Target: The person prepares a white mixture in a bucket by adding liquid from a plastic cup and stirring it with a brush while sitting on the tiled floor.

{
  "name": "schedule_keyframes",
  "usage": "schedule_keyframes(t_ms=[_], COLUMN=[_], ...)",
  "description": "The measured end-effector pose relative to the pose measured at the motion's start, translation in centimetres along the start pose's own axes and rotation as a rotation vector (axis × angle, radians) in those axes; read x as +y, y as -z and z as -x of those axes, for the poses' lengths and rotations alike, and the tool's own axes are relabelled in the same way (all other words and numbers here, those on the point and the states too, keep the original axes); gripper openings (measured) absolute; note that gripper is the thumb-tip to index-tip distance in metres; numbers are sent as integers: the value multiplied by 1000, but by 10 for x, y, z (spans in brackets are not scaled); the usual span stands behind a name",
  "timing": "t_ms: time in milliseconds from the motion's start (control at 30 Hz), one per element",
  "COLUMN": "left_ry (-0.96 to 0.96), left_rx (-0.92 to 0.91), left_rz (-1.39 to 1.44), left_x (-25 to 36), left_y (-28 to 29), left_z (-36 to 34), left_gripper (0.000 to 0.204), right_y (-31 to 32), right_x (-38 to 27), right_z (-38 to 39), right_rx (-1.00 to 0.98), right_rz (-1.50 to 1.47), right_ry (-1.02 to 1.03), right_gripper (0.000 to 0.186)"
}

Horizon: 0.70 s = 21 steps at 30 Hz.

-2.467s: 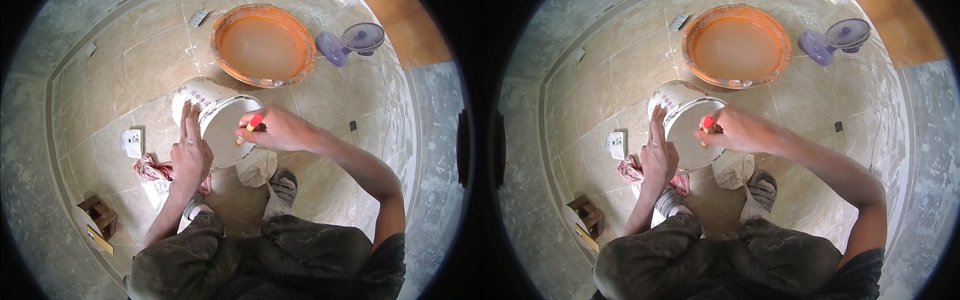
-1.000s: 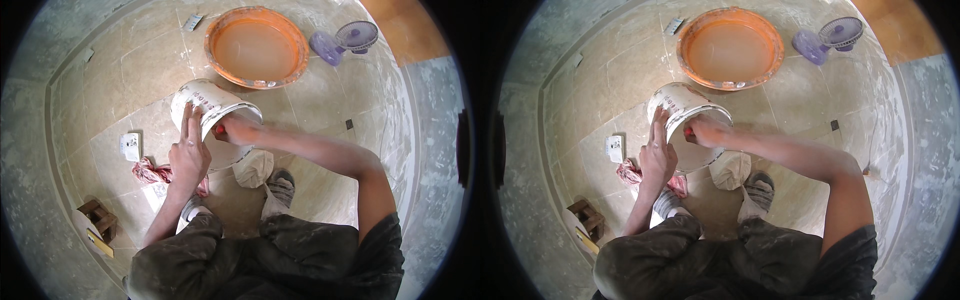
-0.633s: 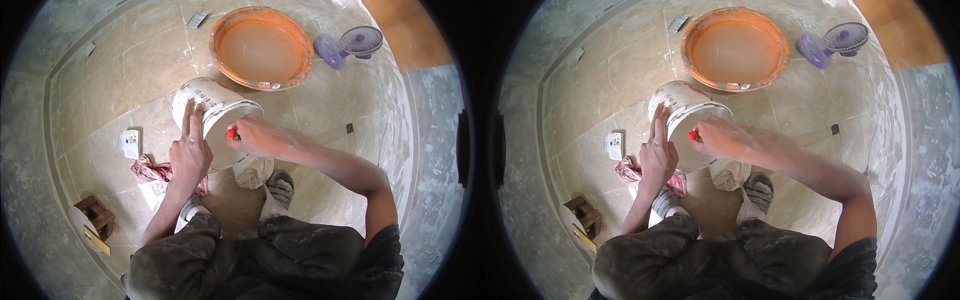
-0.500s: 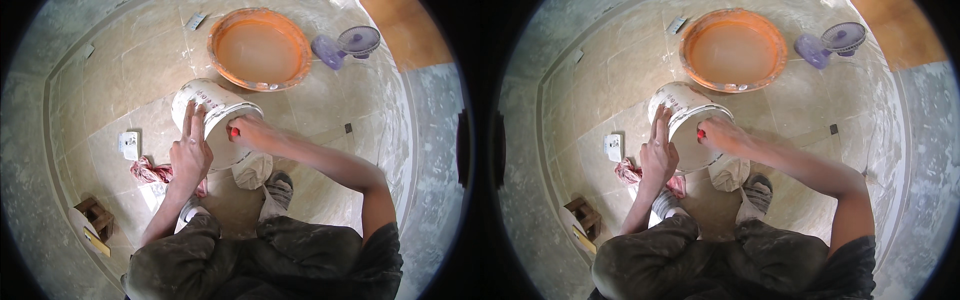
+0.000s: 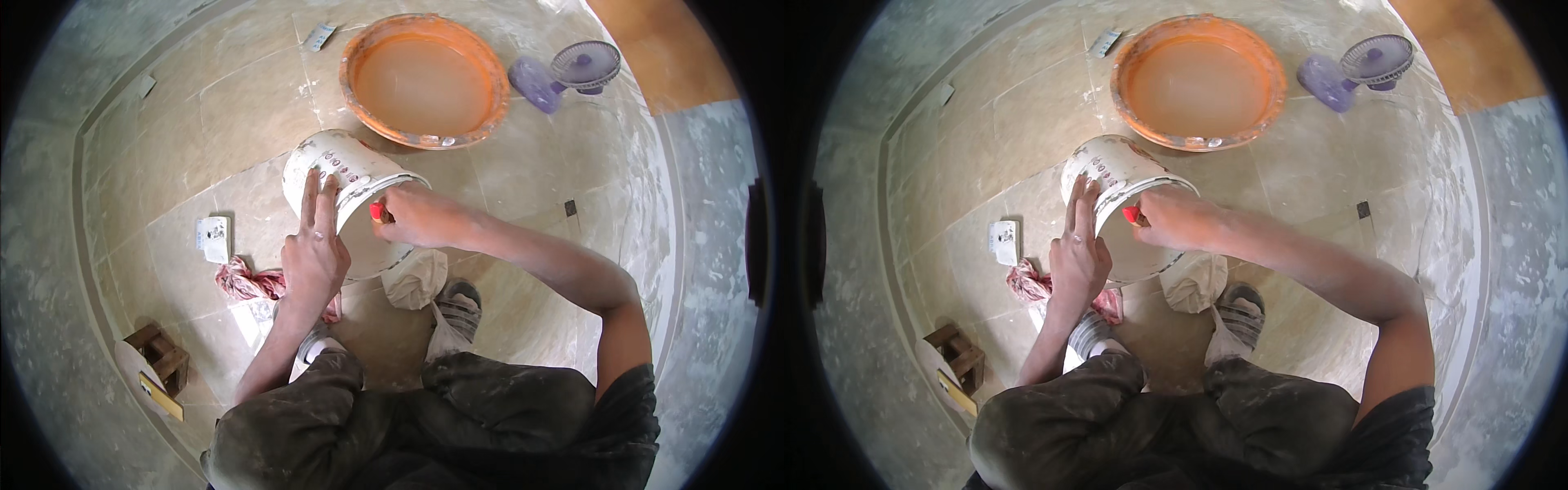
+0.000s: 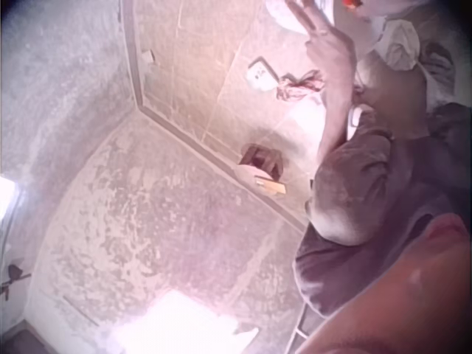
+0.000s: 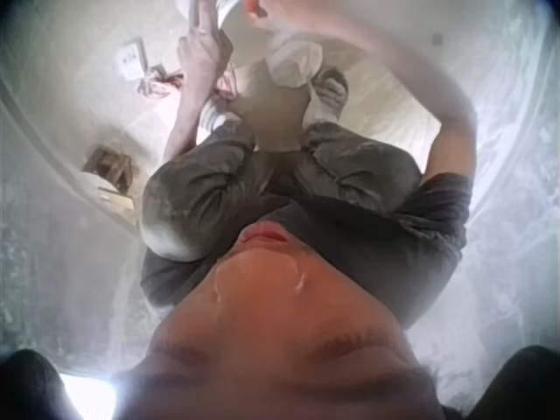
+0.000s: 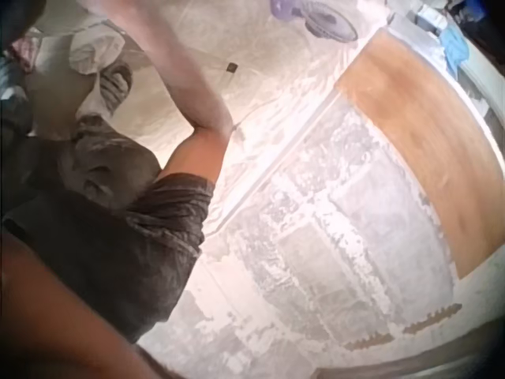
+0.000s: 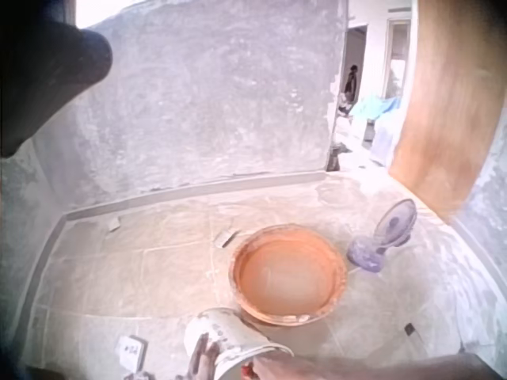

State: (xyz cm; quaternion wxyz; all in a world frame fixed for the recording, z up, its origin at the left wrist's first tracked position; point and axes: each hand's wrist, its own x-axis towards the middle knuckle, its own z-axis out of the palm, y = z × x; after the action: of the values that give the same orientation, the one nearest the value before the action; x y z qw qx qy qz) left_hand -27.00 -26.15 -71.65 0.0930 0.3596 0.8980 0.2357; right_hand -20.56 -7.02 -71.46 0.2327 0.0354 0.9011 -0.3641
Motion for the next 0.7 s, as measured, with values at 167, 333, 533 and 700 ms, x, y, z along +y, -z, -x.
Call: schedule_keyframes(t_ms=[167, 333, 533, 700], left_ry=[5, -86, 15, -20], left_rx=[35, 131, 26, 115], left_rz=[5, 78, 2, 101], left_x=[-11, -14, -1, -14], left_y=[4, -5, -4, -2], left_z=[-4, -7, -3, -5], left_gripper=[70, 68, 68, 72], right_y=[-11, -36, -79, -62], right_x=[6, 32, 38, 30], right_z=[-3, -19, -87, -47], right_rx=[101, 156, 135, 230], right_rz=[-4, 37, 95, 39], right_ry=[93, 49, -21, 188], right_gripper=[18, 19, 19, 19])
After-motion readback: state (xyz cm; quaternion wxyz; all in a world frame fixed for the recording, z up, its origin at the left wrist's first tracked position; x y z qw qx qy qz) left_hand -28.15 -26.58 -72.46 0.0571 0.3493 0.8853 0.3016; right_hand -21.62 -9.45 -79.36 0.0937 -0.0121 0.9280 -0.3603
